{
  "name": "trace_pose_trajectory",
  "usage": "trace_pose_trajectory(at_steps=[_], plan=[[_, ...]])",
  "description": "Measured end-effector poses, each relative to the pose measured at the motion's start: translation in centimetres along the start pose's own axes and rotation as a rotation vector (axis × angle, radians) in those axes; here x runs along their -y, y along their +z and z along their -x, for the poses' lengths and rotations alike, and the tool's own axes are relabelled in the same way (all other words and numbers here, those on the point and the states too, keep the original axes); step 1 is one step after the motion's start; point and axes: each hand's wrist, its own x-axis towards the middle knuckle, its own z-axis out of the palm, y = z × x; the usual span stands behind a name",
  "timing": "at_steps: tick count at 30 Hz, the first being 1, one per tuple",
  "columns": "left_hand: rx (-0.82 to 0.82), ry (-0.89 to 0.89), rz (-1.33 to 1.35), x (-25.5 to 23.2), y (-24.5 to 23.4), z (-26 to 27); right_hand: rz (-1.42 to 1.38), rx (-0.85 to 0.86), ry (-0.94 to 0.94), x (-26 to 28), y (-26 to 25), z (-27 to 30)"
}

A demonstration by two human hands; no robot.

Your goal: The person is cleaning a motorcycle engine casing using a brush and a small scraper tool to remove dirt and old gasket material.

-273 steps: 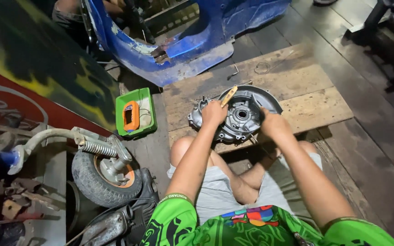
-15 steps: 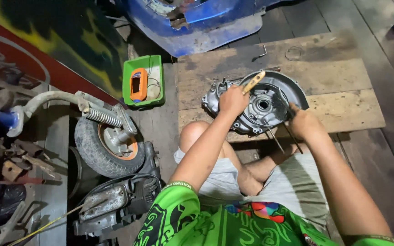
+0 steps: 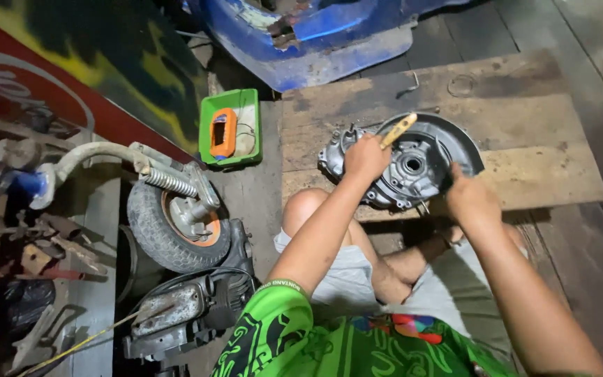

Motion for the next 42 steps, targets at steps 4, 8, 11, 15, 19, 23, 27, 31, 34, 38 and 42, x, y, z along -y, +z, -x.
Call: trace_pose_trajectory(at_steps=[4, 8, 11, 15, 19, 23, 27, 31, 34, 38, 42], plan=[[-0.022, 0.029, -0.011, 0.2, -0.1, -0.2, -0.062, 0.001, 0.050, 0.1, -0.2, -1.3], [-0.016, 0.021, -0.014, -0.1, -0.9, 0.0, -0.023, -0.059, -0.002, 0.8, -0.7, 0.0], [-0.002, 0.020, -0.027, -0.1, -0.6, 0.2, 0.058, -0.140, -0.021, 0.8, 1.2, -0.8], [-0.020, 0.033, -0.015, -0.5, -1.2, 0.1, -0.141, 0.168, 0.191, 0.6, -0.8, -2.3], [-0.010, 0.034, -0.009, 0.0, -0.8, 0.5, -0.095, 0.165, 0.081, 1.4, -2.6, 0.8], [-0.016, 0.050, 0.001, -0.2, -0.4, 0.1, -0.140, 0.147, 0.090, 0.9, -4.6, 1.2], [-0.009, 0.041, -0.020, -0.6, -0.9, 0.6, -0.119, 0.219, 0.174, -0.5, -1.2, 0.6], [-0.001, 0.030, -0.053, 0.4, 0.6, -0.5, -0.023, 0.086, 0.083, 1.3, -2.2, 1.3], [-0.014, 0.035, -0.020, -0.5, -0.4, 0.5, -0.116, 0.126, 0.086, -1.2, -0.2, -0.1], [-0.018, 0.031, -0.012, 0.5, -0.6, -0.3, -0.063, 0.125, 0.069, 1.3, -2.3, 0.4], [0.021, 0.034, -0.010, 0.2, -0.1, 0.0, -0.044, 0.077, 0.068, 1.5, -2.8, 0.0]])
